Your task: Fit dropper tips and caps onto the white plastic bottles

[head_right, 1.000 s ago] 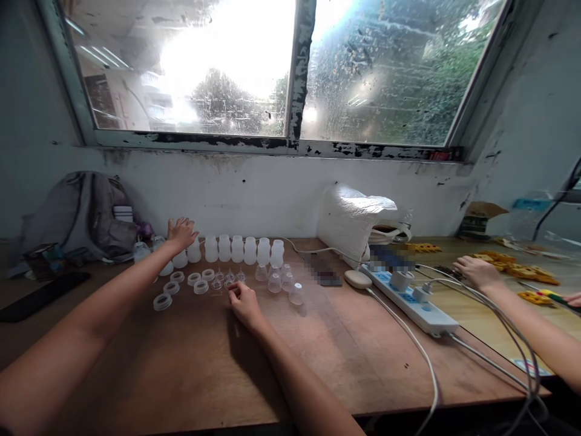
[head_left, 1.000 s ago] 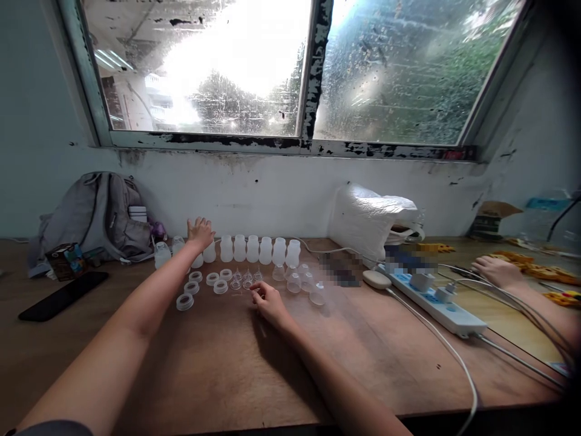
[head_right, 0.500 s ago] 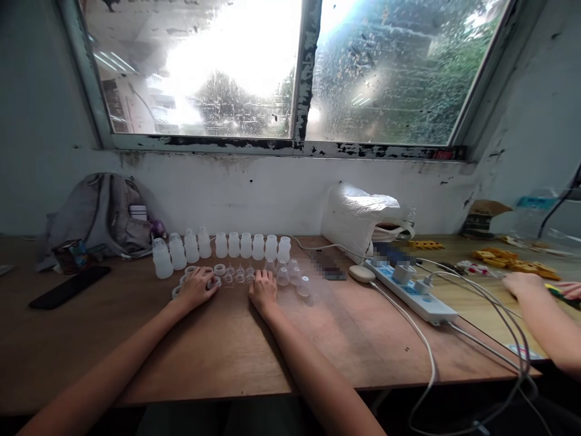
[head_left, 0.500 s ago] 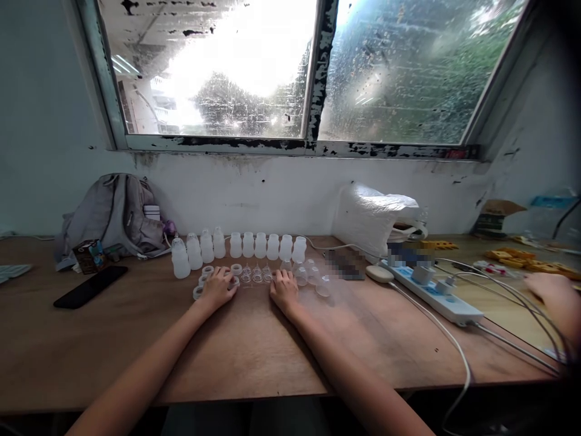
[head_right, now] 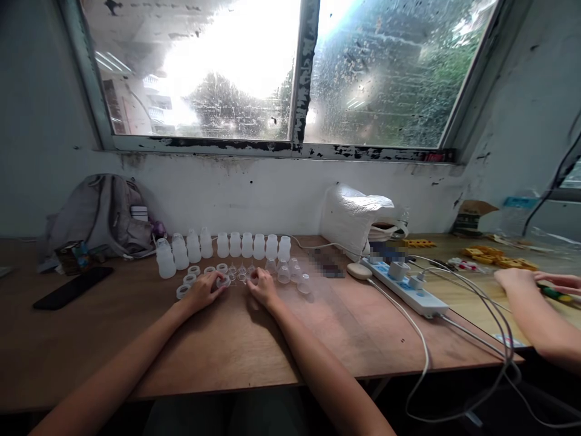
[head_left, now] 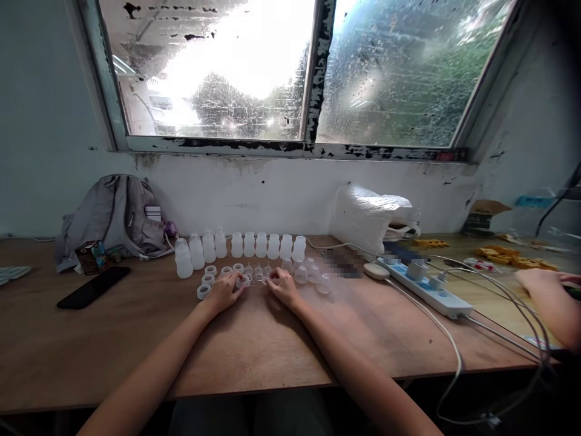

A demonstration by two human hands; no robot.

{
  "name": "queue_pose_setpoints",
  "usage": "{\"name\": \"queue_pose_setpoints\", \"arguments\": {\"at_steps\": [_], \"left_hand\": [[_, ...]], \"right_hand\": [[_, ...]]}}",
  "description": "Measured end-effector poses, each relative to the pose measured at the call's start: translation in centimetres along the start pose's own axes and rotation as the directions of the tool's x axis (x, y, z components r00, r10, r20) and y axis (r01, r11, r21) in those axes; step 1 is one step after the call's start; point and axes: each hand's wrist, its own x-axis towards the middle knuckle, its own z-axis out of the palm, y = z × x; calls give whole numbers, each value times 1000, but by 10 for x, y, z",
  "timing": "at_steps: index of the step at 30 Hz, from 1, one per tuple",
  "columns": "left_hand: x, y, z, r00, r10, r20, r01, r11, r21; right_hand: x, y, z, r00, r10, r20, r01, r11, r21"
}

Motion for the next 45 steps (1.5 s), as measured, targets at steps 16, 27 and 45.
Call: {"name": "queue_pose_setpoints", "arguments": {"at_steps": [16, 27, 45], "left_hand": [[0, 20, -12, 969, 213, -128, -225, 970, -90], [1, 23, -9, 980, 197, 22, -196, 979, -62], [1, 15, 4, 995, 68, 68, -49, 969, -242]], "right_hand": [[-10, -20, 2, 948, -210, 239, 136, 946, 294], [-8, -19, 5, 978, -78, 193, -9, 911, 412], [-11, -24, 3, 953, -213, 215, 129, 929, 347]]}}
